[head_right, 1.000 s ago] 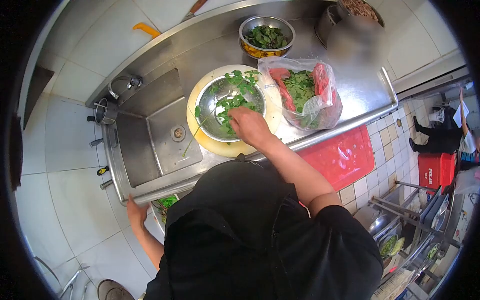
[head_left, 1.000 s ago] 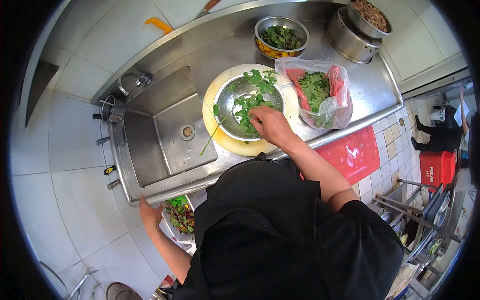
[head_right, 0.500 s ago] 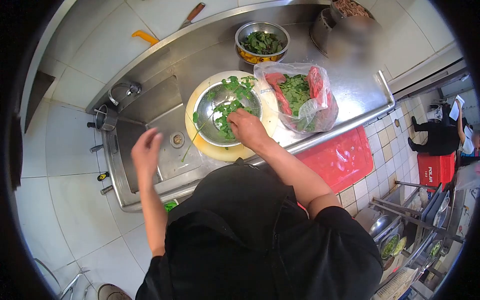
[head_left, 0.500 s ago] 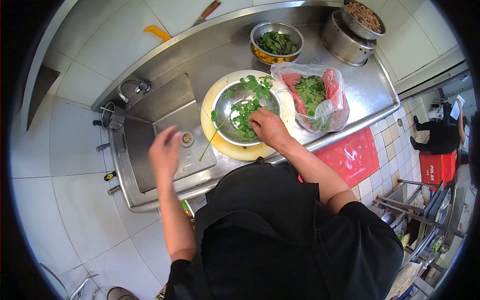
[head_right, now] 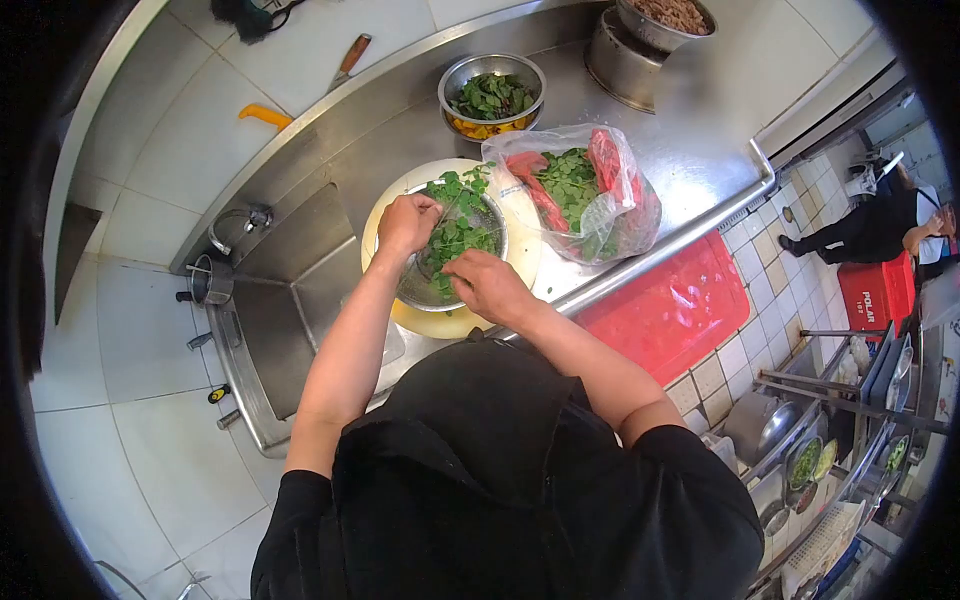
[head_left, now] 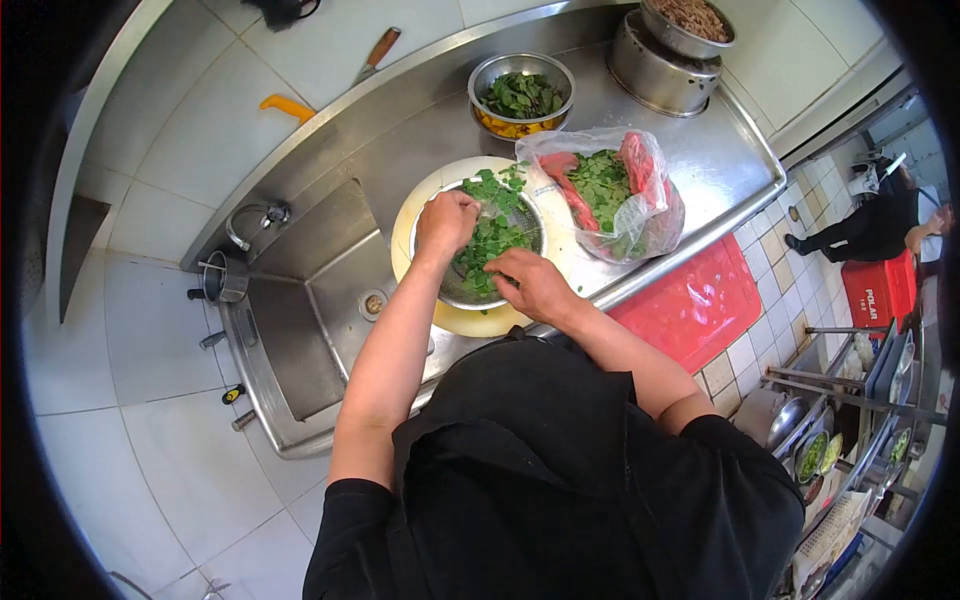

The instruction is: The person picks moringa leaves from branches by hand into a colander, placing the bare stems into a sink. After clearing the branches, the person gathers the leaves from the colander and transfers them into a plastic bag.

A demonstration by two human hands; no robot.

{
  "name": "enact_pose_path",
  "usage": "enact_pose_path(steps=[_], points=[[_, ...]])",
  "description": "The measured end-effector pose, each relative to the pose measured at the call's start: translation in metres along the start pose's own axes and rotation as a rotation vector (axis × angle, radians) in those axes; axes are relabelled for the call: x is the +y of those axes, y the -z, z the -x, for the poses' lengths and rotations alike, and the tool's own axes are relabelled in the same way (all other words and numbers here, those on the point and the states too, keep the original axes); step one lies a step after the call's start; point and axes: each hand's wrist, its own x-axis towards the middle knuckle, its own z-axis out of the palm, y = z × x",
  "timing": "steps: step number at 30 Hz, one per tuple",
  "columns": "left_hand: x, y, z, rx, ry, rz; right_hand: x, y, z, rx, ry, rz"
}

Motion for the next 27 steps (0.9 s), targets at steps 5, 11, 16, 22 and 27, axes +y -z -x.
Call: enact_pose_path(steps=[5, 11, 16, 22, 27], points=[[0.006, 0.003, 0.004, -0.056, -0.024, -0.116, -0.004, -0.002, 0.0, 0.129, -0.104, -0.068], [0.007, 0.004, 0.005, -0.172, -0.009, 0.033, -0.011, 0.005, -0.006, -0.035, -0.054, -0.01], [0.003, 0.034, 0.04, -0.017, -0.132, 0.165, -0.002, 0.026, -0.006, 0.165, -0.224, -0.173], [0.014, 0.079, 0.094, 0.018, -0.166, 0.309, 0.004, 0.058, -0.041, 0.181, -0.379, -0.404], [0.017, 0.086, 0.115, 0.109, -0.374, 0.245, -0.029, 0.07, -0.063, -0.322, -0.377, -0.833]])
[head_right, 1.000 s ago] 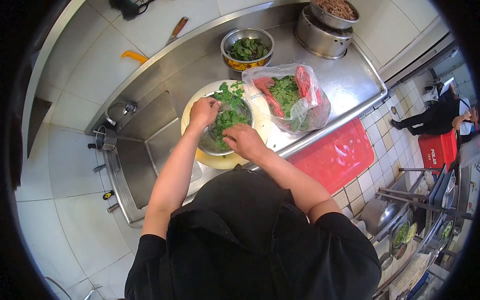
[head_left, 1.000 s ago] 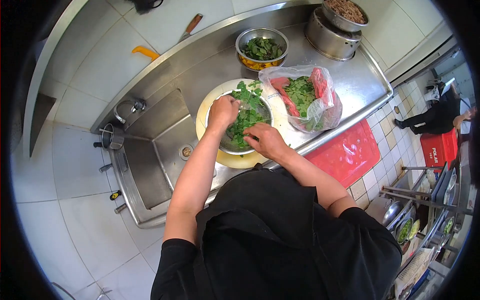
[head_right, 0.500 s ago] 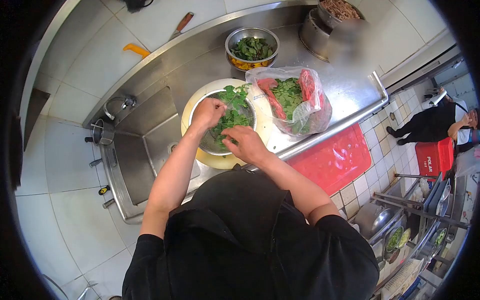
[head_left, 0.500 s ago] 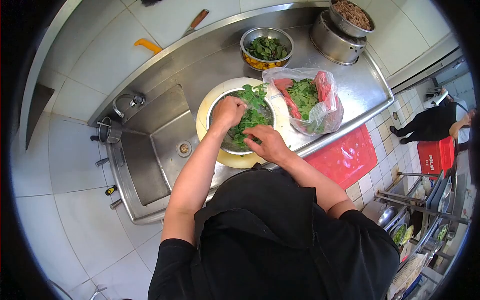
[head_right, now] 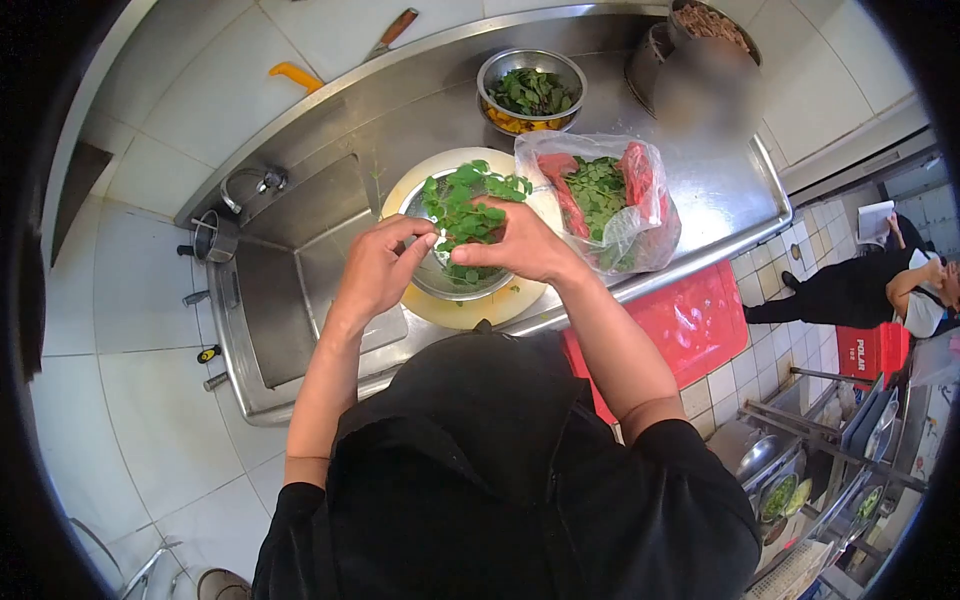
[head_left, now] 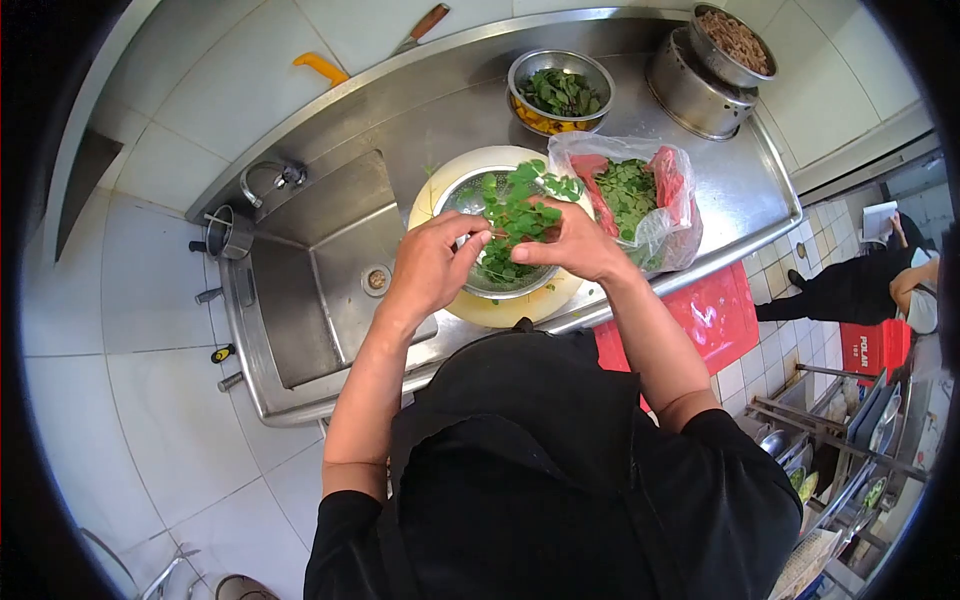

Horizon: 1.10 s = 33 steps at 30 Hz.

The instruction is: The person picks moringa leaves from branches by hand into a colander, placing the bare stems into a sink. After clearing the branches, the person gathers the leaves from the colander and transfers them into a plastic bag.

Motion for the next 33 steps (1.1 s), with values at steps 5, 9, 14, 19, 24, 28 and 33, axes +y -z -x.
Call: enact_pose_path(steps=[5, 9, 14, 19, 24, 28, 33], points=[[0.004, -0.001, 0.008, -0.012, 0.025, -0.042, 0.006, -0.018, -0.009, 0.028, -0.011, -0.044], [0.003, -0.002, 0.016, 0.004, 0.09, 0.057, 0.008, -0.022, -0.008, 0.071, 0.015, -0.101], [-0.002, -0.006, 0.025, 0.018, 0.154, 0.141, 0.009, -0.018, 0.0, 0.08, -0.024, -0.149], [-0.001, -0.007, 0.032, 0.046, 0.147, 0.163, 0.007, -0.018, 0.005, 0.065, -0.076, -0.141], [0.004, -0.006, 0.046, 0.064, 0.143, 0.136, 0.004, -0.019, 0.011, 0.054, -0.1, -0.132], [0.008, -0.002, 0.051, 0.09, 0.132, 0.109, 0.001, -0.016, 0.013, 0.046, -0.126, -0.104], [0.002, 0.002, 0.051, 0.108, 0.134, 0.098, 0.002, -0.006, 0.007, 0.043, -0.11, -0.109]])
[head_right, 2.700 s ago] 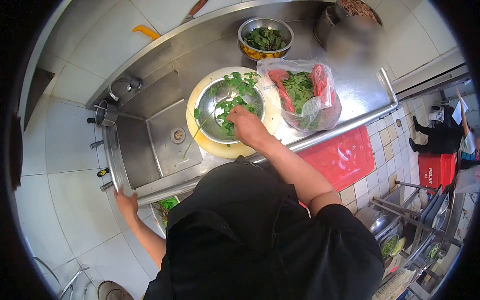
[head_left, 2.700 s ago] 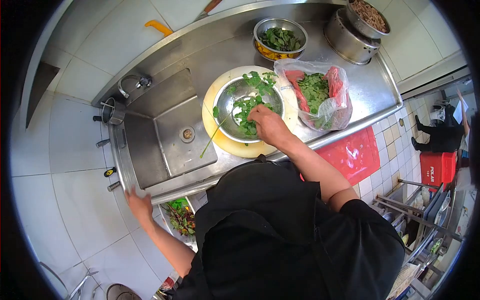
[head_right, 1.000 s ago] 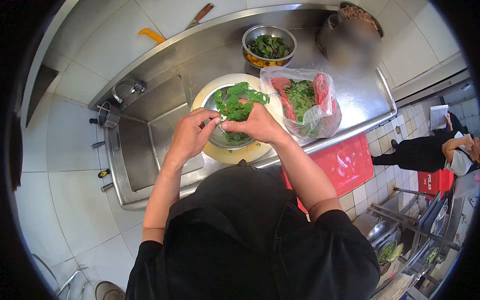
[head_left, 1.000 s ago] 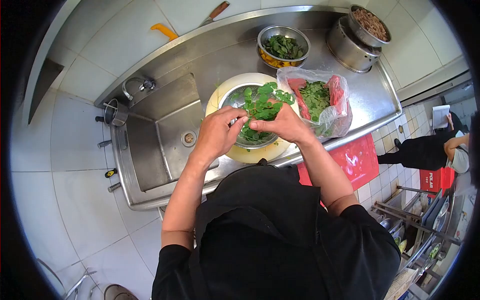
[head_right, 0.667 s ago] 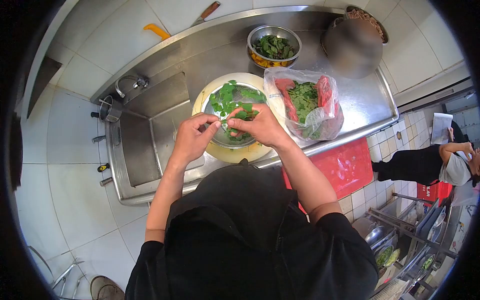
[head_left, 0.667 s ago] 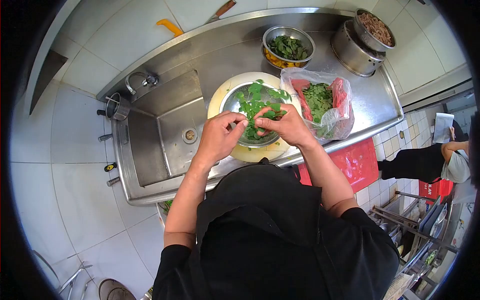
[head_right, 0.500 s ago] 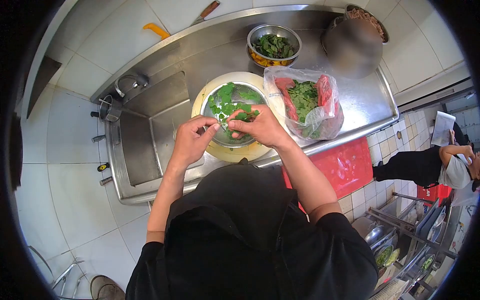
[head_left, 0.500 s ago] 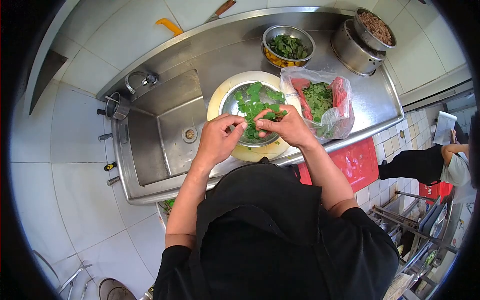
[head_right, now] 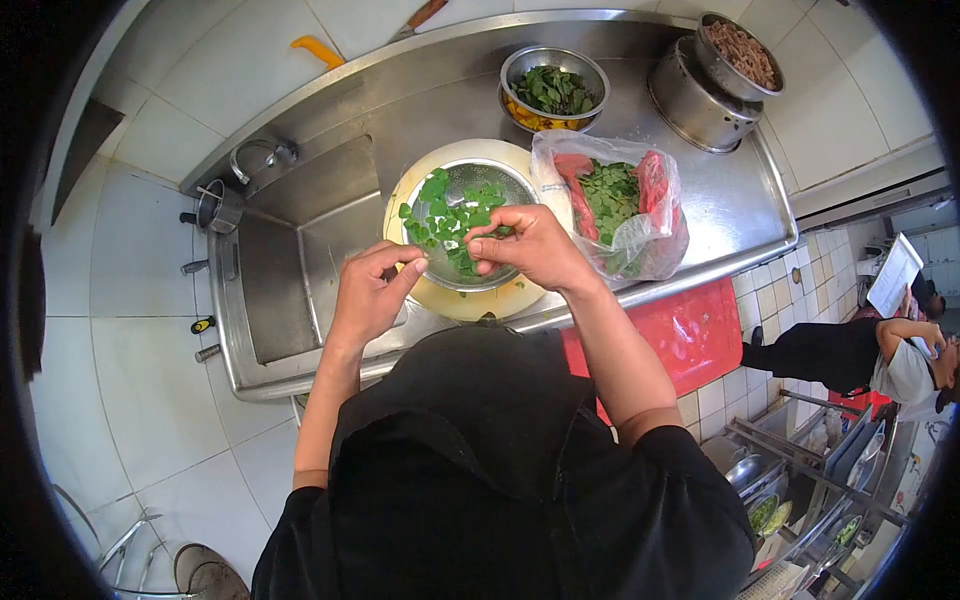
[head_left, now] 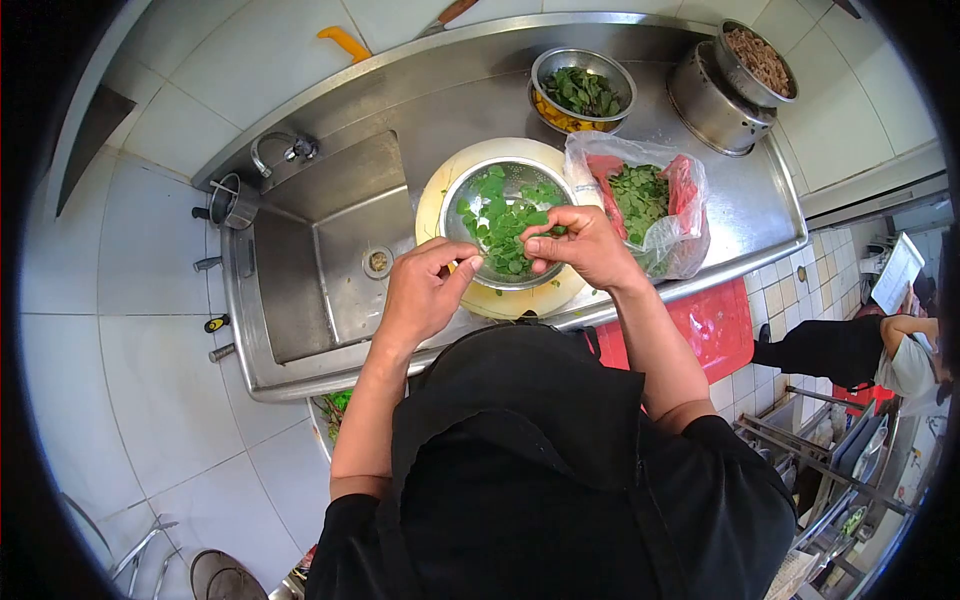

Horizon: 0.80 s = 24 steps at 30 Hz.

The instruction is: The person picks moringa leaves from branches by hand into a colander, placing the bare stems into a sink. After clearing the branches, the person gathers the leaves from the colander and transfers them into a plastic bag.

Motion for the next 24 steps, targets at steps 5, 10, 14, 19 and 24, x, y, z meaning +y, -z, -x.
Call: enact_pose_path(steps=[5, 10, 14, 19, 24], points=[[-0.006, 0.009, 0.005, 0.042, 0.03, -0.008, 0.0, 0.012, -0.001, 0.022, 0.052, 0.038], [-0.014, 0.018, 0.009, 0.061, 0.067, -0.03, 0.001, 0.021, -0.003, 0.147, 0.089, 0.088], [-0.018, 0.02, 0.009, 0.09, 0.075, -0.001, 0.014, 0.015, -0.011, 0.272, 0.277, 0.648], [-0.016, 0.021, 0.009, 0.118, 0.069, 0.014, 0.019, 0.003, -0.012, 0.333, 0.511, 0.95], [-0.016, 0.022, 0.009, 0.114, 0.059, 0.046, 0.026, 0.005, -0.017, 0.26, 0.374, 0.805]])
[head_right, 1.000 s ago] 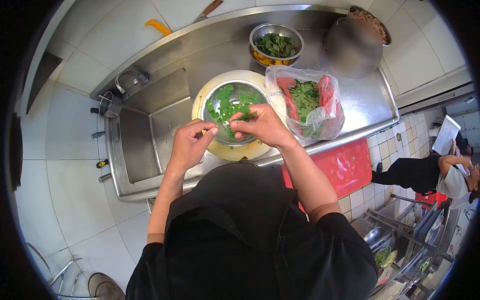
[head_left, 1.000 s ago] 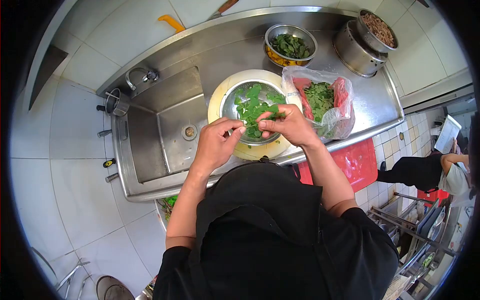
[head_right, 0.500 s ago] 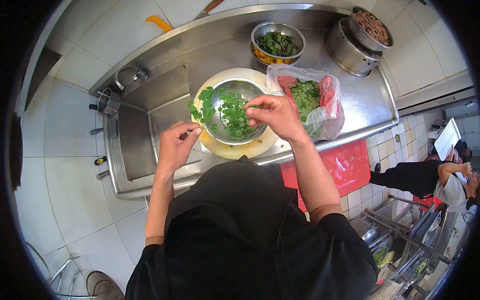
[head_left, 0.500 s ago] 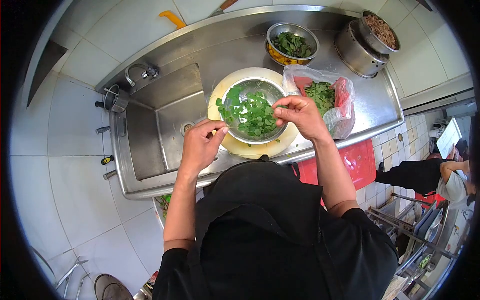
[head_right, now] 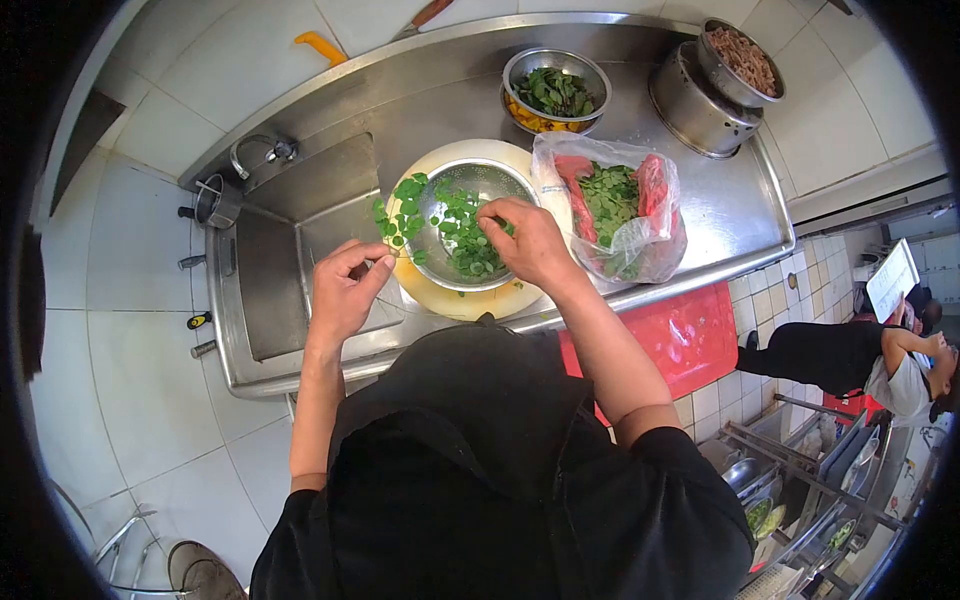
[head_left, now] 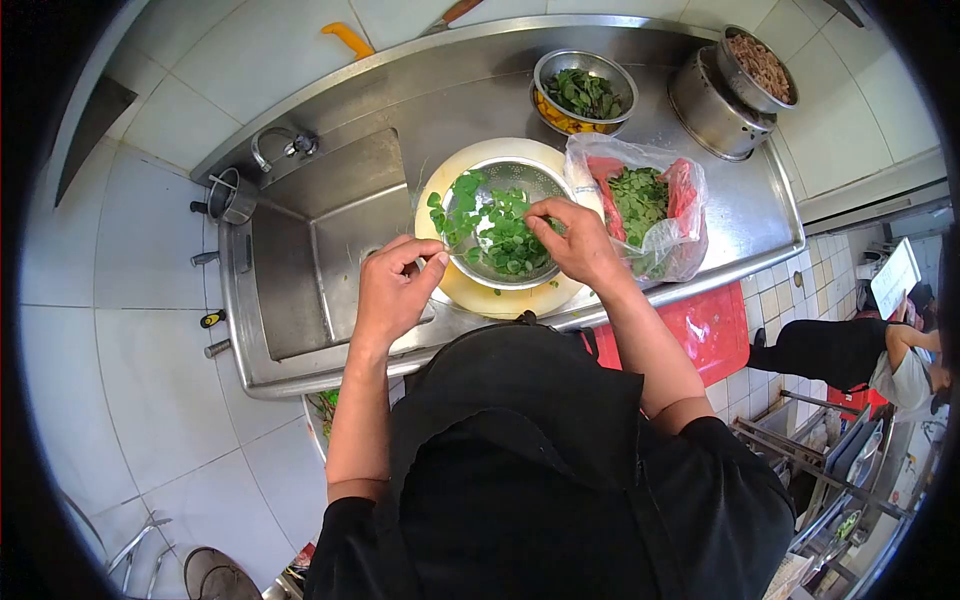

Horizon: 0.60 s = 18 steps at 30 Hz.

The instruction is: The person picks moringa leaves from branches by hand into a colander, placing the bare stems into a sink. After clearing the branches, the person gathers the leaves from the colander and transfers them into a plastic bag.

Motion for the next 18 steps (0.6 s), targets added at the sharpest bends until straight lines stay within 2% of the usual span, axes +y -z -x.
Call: enact_pose_path(steps=[4, 6, 7, 9, 10, 12, 13, 15, 16, 17, 18], points=[[0.003, 0.003, -0.001, -0.006, -0.013, -0.001, 0.008, 0.004, -0.006, 0.043, -0.042, -0.078], [0.004, 0.005, -0.001, -0.016, -0.025, -0.011, 0.003, 0.007, -0.011, 0.162, 0.022, -0.425], [0.004, 0.005, -0.001, -0.029, -0.037, -0.02, -0.009, 0.014, -0.013, 0.163, 0.021, -0.425], [0.004, 0.004, -0.001, -0.044, -0.048, -0.011, -0.038, 0.03, -0.015, -0.054, 0.116, -0.335], [0.004, 0.003, -0.001, -0.057, -0.057, -0.002, -0.044, 0.031, -0.015, -0.051, 0.117, -0.334], [0.009, 0.002, -0.001, -0.079, -0.059, -0.006, -0.053, 0.029, -0.017, -0.296, 0.162, -0.141], [0.01, 0.001, -0.001, -0.1, -0.056, -0.008, -0.054, 0.027, -0.019, -0.295, 0.163, -0.141], [0.01, 0.0, -0.001, -0.093, -0.068, -0.004, -0.052, 0.024, -0.024, -0.493, 0.072, -0.097], [0.009, 0.0, -0.001, -0.086, -0.078, 0.001, -0.046, 0.014, -0.021, -0.428, 0.016, -0.257], [0.007, 0.001, -0.001, -0.079, -0.077, 0.001, -0.046, 0.012, -0.019, -0.433, 0.021, -0.256], [0.005, 0.003, 0.0, -0.072, -0.072, 0.003, -0.048, 0.012, -0.017, -0.415, -0.057, -0.442]])
